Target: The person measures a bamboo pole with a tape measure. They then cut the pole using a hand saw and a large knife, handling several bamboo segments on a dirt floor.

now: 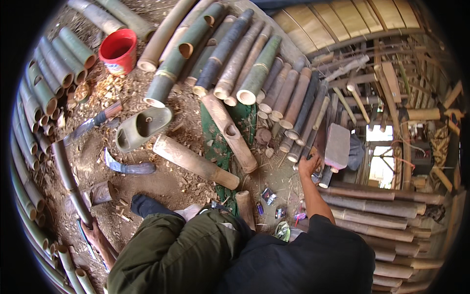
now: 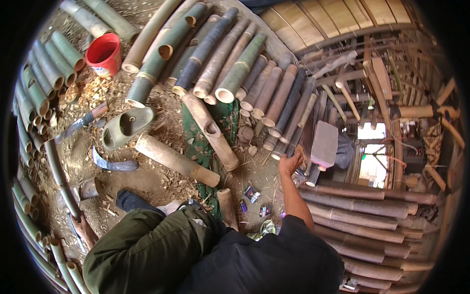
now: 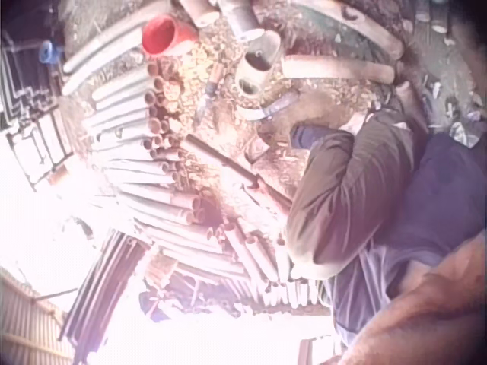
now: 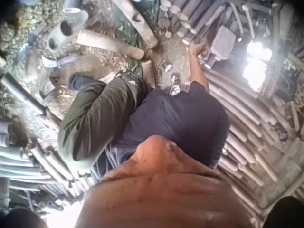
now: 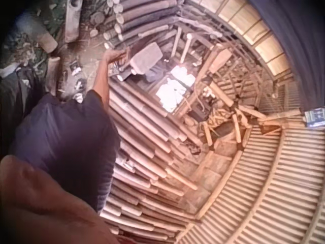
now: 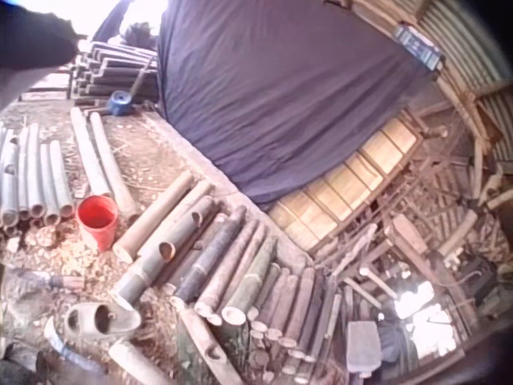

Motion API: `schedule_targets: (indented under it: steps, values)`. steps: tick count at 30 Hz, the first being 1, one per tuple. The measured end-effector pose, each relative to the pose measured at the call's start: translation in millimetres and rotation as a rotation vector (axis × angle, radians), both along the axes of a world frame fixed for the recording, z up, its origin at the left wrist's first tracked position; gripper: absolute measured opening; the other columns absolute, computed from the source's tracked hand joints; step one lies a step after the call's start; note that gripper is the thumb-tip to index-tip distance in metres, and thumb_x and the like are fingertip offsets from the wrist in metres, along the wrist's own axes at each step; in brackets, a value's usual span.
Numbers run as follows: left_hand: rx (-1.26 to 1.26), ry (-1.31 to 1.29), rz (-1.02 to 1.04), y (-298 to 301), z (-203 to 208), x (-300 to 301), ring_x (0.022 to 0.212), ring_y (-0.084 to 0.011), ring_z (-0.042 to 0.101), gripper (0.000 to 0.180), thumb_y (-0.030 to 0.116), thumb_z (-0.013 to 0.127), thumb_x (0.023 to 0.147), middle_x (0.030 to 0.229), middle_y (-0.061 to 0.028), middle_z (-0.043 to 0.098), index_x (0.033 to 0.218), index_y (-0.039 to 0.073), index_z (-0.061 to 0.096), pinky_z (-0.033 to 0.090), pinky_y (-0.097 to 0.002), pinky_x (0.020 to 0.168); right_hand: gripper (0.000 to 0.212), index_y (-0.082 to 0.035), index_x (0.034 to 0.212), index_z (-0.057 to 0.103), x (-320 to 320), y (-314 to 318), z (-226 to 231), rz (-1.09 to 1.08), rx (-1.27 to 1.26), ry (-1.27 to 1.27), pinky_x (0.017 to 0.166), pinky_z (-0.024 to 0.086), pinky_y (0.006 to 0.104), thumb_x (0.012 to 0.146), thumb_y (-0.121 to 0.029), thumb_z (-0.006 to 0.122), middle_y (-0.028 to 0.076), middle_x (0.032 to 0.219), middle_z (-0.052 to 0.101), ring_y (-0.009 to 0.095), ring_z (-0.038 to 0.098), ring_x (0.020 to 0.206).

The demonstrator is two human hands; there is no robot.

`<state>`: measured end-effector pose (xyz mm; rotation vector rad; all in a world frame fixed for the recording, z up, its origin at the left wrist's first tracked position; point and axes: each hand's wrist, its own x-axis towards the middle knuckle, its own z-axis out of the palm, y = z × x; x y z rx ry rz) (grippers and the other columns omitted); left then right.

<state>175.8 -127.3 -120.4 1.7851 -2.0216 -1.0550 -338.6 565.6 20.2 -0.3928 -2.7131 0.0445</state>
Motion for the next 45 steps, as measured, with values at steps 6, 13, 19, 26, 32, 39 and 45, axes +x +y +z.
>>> schedule_targets:
  steps: [6,13,19,26,32,39,45]
  values:
    - [-0.117,-0.431,-0.189,-69,-12,22,0.102,-0.0423,0.057,0.068,0.043,0.069,0.085,0.112,-0.0267,0.061,0.132,-0.004,0.053,0.044,-0.0486,0.093,0.067,-0.005,0.138,0.046,-20,71,-29,0.022,0.190,-0.557,0.113,0.033,0.0453,0.076,-0.014,0.070,0.022,0.135,0.050,0.039,0.042,0.131]
    - [-0.213,-0.294,-0.305,-31,13,-58,0.093,-0.0396,0.064,0.043,0.024,0.069,0.086,0.099,-0.0248,0.066,0.121,0.000,0.058,0.051,-0.0454,0.086,0.111,0.004,0.147,0.035,-30,204,-61,0.085,0.260,-0.744,0.117,0.030,0.0440,0.071,-0.067,0.074,0.025,0.150,0.040,0.039,0.039,0.140]
    - [-0.070,-0.415,-0.005,-8,40,-59,0.111,-0.0432,0.059,0.060,0.022,0.074,0.084,0.127,-0.0257,0.054,0.138,0.011,0.049,0.049,-0.0476,0.095,0.058,0.001,0.120,0.057,-61,127,-33,-0.155,0.035,0.184,0.077,0.055,0.0521,0.088,-0.045,0.069,0.024,0.103,0.071,0.042,0.069,0.089]
    - [-0.176,-0.189,0.138,9,5,-54,0.124,-0.0366,0.047,0.066,0.036,0.074,0.084,0.129,-0.0162,0.052,0.142,0.019,0.046,0.036,-0.0556,0.106,0.041,0.008,0.107,0.063,-49,-111,130,0.448,-0.707,0.480,0.062,0.053,0.0382,0.097,-0.032,0.062,0.016,0.080,0.069,0.024,0.065,0.068]
    - [-0.185,-0.078,0.210,-11,40,-101,0.119,-0.0358,0.046,0.054,0.030,0.076,0.082,0.128,-0.0135,0.047,0.132,0.020,0.055,0.038,-0.0531,0.103,0.025,-0.001,0.089,0.060,-24,-246,180,1.250,-1.646,-0.449,0.070,0.049,0.0346,0.099,-0.022,0.051,0.009,0.082,0.060,0.017,0.055,0.073]
    - [-0.077,-0.066,0.071,-8,21,-71,0.122,-0.0363,0.044,0.060,0.036,0.074,0.083,0.132,-0.0113,0.048,0.137,0.019,0.055,0.040,-0.0508,0.104,0.014,-0.002,0.087,0.054,149,-416,142,1.445,-1.244,-0.592,0.056,0.044,0.0271,0.087,-0.015,0.058,0.003,0.064,0.053,0.013,0.048,0.054]
    - [-0.113,0.059,0.293,-9,24,-70,0.120,-0.0400,0.047,0.062,0.050,0.063,0.089,0.124,-0.0214,0.048,0.128,0.004,0.050,0.042,-0.0497,0.100,0.052,0.015,0.130,0.053,182,-479,81,1.926,-0.674,-0.555,0.064,0.056,0.0307,0.085,-0.008,0.066,0.015,0.090,0.071,0.018,0.069,0.072]
